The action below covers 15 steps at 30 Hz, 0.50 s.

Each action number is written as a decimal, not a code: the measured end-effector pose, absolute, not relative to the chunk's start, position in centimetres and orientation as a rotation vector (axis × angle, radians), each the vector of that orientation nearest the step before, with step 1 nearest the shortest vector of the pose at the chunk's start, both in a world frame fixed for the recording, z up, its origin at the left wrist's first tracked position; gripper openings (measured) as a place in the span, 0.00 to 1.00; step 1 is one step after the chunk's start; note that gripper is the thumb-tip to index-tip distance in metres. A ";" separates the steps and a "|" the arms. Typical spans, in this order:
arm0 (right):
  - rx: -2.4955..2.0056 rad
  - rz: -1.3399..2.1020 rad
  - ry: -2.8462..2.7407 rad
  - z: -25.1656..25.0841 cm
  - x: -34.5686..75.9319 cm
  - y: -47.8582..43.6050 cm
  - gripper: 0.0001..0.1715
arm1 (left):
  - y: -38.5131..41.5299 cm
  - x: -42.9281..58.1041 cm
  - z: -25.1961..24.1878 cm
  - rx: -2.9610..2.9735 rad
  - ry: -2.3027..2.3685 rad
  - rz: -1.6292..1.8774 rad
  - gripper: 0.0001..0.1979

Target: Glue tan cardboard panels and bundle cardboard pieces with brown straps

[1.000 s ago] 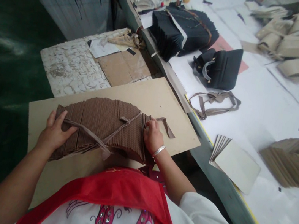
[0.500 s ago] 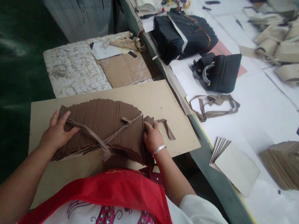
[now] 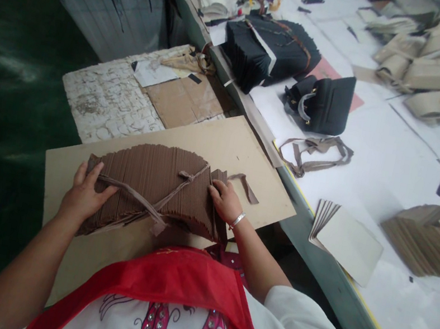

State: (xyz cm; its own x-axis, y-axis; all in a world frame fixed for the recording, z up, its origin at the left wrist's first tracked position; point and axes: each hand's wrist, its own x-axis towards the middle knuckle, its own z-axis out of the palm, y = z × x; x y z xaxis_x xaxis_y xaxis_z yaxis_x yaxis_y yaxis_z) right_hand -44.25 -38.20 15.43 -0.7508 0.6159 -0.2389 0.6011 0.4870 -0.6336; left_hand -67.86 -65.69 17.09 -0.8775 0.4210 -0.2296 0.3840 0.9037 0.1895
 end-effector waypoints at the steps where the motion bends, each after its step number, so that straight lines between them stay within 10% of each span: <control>1: -1.085 1.140 -2.689 15.3 -44.2 -38.2 0.21 | -65.7 -67.8 17.1 0.605 2.803 0.205 0.40; 15: -1.050 1.153 -2.714 15.3 -44.1 -38.2 0.20 | -65.8 -67.9 17.0 0.595 2.799 0.196 0.41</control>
